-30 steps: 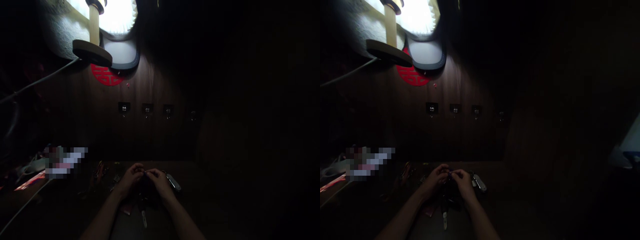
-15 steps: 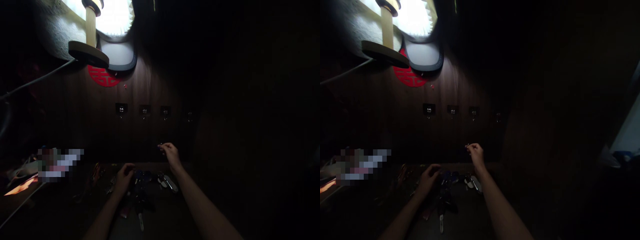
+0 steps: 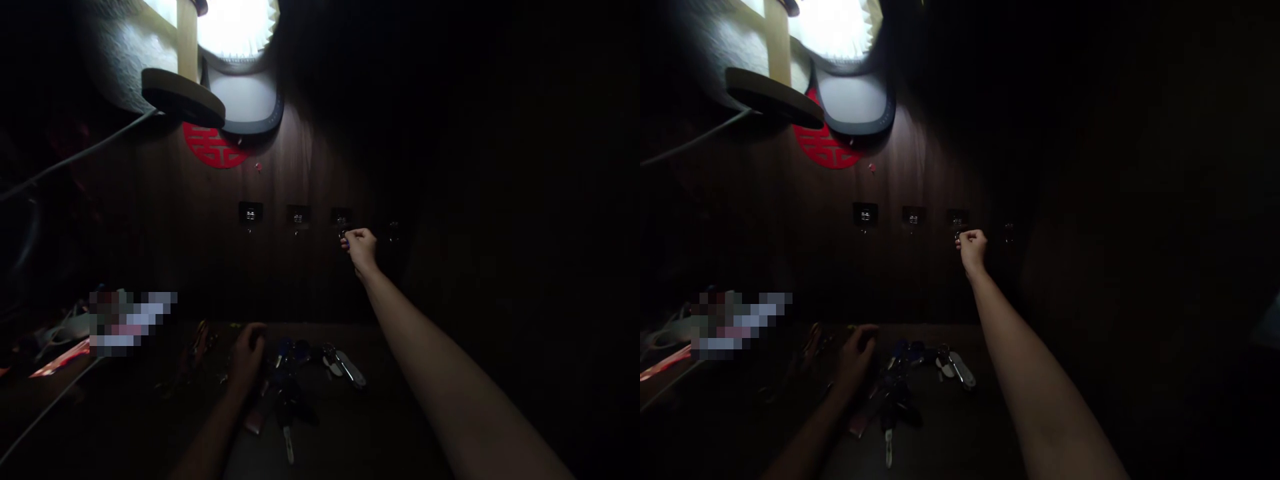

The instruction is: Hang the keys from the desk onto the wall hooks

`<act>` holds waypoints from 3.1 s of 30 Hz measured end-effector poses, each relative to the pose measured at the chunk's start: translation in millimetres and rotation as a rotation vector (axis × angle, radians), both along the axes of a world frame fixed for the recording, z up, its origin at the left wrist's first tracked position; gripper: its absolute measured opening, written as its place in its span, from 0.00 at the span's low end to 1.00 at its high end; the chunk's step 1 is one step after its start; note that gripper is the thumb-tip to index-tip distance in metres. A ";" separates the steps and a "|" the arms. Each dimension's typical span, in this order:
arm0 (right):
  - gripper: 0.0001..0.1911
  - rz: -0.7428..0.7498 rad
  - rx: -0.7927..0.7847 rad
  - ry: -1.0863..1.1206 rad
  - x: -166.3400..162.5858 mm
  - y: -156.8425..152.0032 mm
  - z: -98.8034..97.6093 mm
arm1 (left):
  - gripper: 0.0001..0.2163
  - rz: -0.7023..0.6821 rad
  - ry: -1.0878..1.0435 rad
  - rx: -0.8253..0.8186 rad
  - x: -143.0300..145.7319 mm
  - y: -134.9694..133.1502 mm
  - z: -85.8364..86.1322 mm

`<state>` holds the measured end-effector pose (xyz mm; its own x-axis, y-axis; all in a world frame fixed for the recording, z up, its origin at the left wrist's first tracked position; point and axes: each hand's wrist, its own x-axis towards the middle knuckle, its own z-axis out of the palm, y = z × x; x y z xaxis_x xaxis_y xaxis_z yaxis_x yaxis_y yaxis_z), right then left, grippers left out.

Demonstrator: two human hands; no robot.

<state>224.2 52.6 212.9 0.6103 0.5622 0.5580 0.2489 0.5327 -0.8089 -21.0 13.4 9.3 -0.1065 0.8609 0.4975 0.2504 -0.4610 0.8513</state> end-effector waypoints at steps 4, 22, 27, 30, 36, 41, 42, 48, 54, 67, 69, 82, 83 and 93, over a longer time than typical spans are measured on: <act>0.05 -0.058 -0.009 -0.045 3.6 9.0 -1.2 | 0.10 0.005 0.007 -0.008 0.3 0.7 -2.5; 0.14 0.210 -0.160 0.117 -4.1 -15.5 -77.4 | 0.09 0.034 -0.020 -0.001 -6.4 4.9 0.3; 0.15 0.240 -0.255 0.089 -10.6 -38.7 -117.3 | 0.09 0.082 -0.053 0.006 -10.6 6.4 -0.7; 0.15 0.272 -0.320 0.033 -18.6 -53.3 -144.9 | 0.09 0.097 -0.063 0.004 -12.1 4.9 0.0; 0.14 0.217 -0.334 -0.350 -37.3 -82.9 -195.4 | 0.11 0.080 -0.059 -0.056 -13.8 2.4 0.1; 0.20 0.181 -0.340 -0.946 -51.8 -102.5 -201.3 | 0.15 -0.039 0.163 0.001 -11.6 -3.1 -5.2; 0.21 0.184 -0.358 -1.015 -54.4 -104.2 -200.1 | 0.16 -0.089 0.231 0.027 -10.3 -4.8 -6.5; 0.19 0.198 -0.413 -1.147 -58.5 -101.5 -200.4 | 0.14 -0.353 0.574 0.156 -3.3 -12.8 -10.5; 0.17 0.035 -0.564 -1.067 -43.9 -99.5 -198.3 | 0.12 -0.172 0.691 0.111 -8.0 -11.4 -7.1; 0.16 -0.070 -0.525 -0.985 -29.7 -95.7 -202.0 | 0.16 0.109 0.776 -0.111 -22.9 -1.8 -4.6; 0.17 0.018 -0.457 -0.991 -35.0 -95.6 -203.9 | 0.18 0.127 0.762 -0.120 -25.2 -0.1 -6.5; 0.26 0.476 -0.464 -1.174 -69.6 -88.2 -207.8 | 0.18 0.277 -0.053 -0.021 -32.8 12.4 -4.9; 0.26 0.466 -0.489 -1.175 -69.7 -87.5 -208.1 | 0.16 0.296 -0.135 -0.008 -34.3 14.6 -5.2; 0.23 0.128 -0.636 -1.142 -52.1 -84.7 -212.5 | 0.12 0.175 -0.033 -0.066 -24.5 3.0 4.6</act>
<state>172.1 -32.1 0.4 -0.1035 0.9351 0.3390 0.9324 0.2099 -0.2942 -45.5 16.4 13.8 -0.2732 0.8583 0.4344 0.2931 -0.3559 0.8874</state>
